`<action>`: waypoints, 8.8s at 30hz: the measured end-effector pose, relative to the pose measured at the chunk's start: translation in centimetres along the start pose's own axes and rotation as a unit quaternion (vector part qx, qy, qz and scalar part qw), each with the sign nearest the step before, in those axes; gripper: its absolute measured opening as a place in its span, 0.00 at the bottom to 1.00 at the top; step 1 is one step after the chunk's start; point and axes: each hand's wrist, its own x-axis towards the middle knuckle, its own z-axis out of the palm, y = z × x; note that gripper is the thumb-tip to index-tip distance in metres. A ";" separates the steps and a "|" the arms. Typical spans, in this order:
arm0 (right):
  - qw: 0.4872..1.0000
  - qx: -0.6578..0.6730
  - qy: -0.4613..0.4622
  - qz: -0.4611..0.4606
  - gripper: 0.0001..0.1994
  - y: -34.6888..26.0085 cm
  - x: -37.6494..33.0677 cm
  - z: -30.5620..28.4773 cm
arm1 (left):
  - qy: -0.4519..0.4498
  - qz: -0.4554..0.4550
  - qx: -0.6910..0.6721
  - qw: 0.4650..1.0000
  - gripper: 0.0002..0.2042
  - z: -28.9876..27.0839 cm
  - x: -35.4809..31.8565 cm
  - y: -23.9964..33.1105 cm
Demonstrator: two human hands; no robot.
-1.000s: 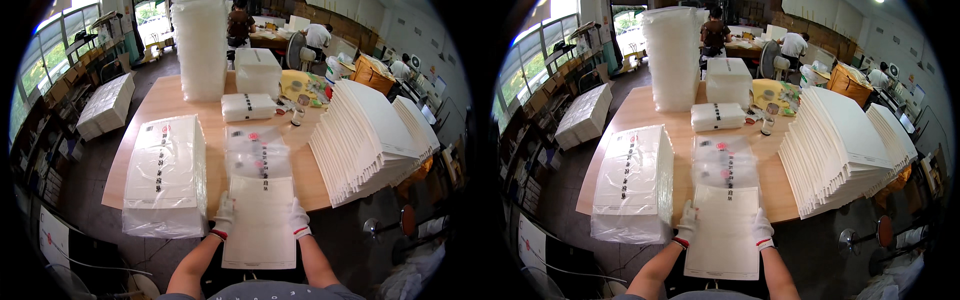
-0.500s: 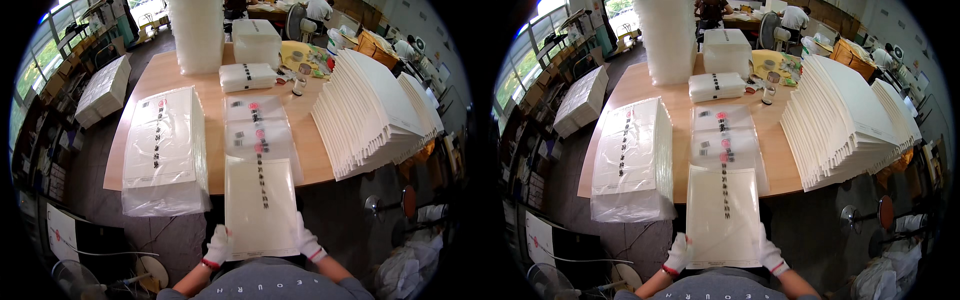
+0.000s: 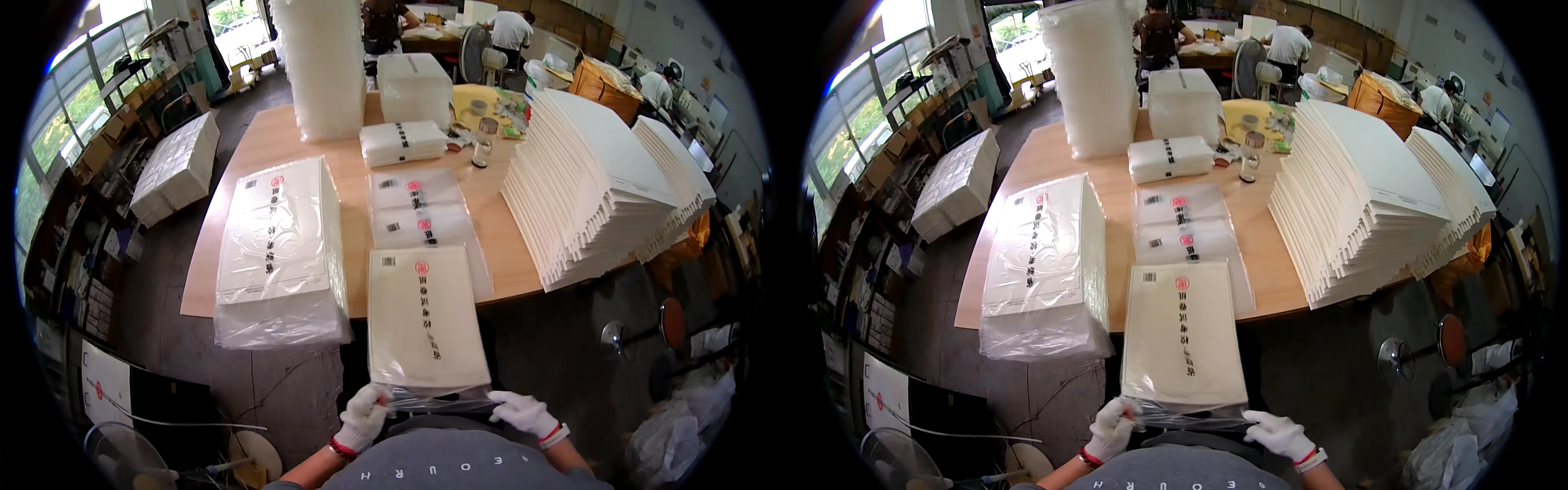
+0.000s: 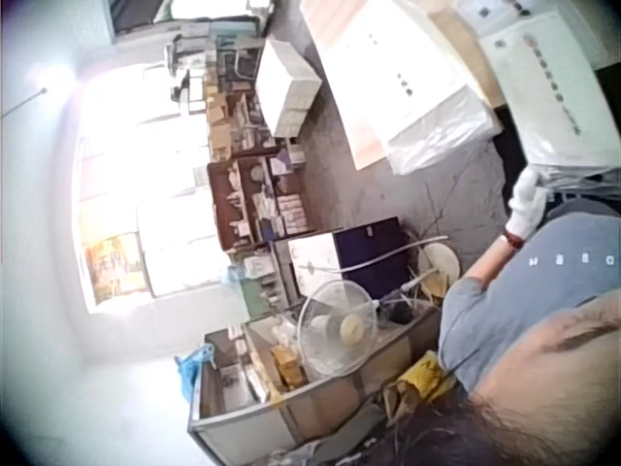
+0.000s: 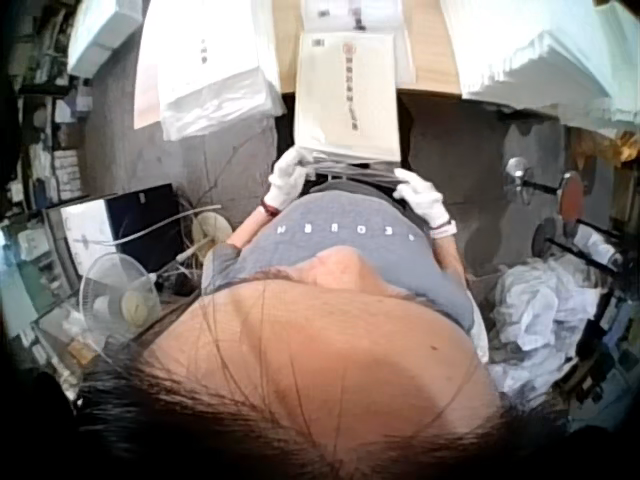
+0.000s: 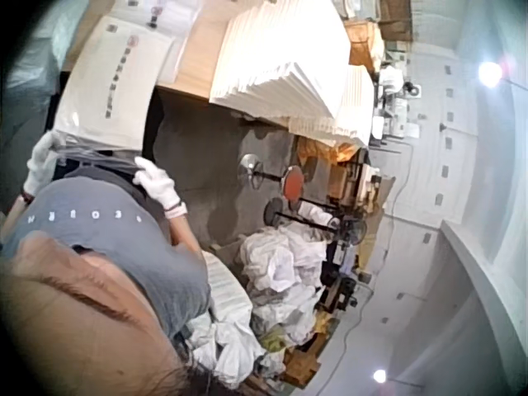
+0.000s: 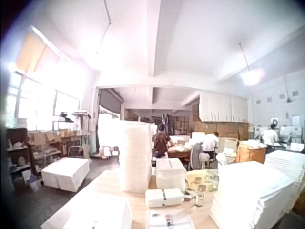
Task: The person repeatedly picks up stacks of white paper documents, places them into clear plastic sleeves, and stacks the packaged items on the table. The person wears white gloves and works at a wooden table in a room with other people in the background.
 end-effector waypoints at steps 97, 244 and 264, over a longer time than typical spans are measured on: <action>0.493 -0.675 0.414 -0.361 0.05 -25.7 2.2 -19.8 | -0.406 -0.035 -0.429 0.806 0.22 13.9 22.2 16.9; 0.958 0.285 -0.009 0.041 0.19 0.7 17.2 2.5 | 0.004 0.187 0.495 0.849 0.07 11.0 26.7 -8.7; 0.787 -0.201 0.503 -0.295 0.14 -7.8 27.2 -4.5 | 0.045 -0.186 -0.248 0.950 0.03 5.7 36.1 -4.0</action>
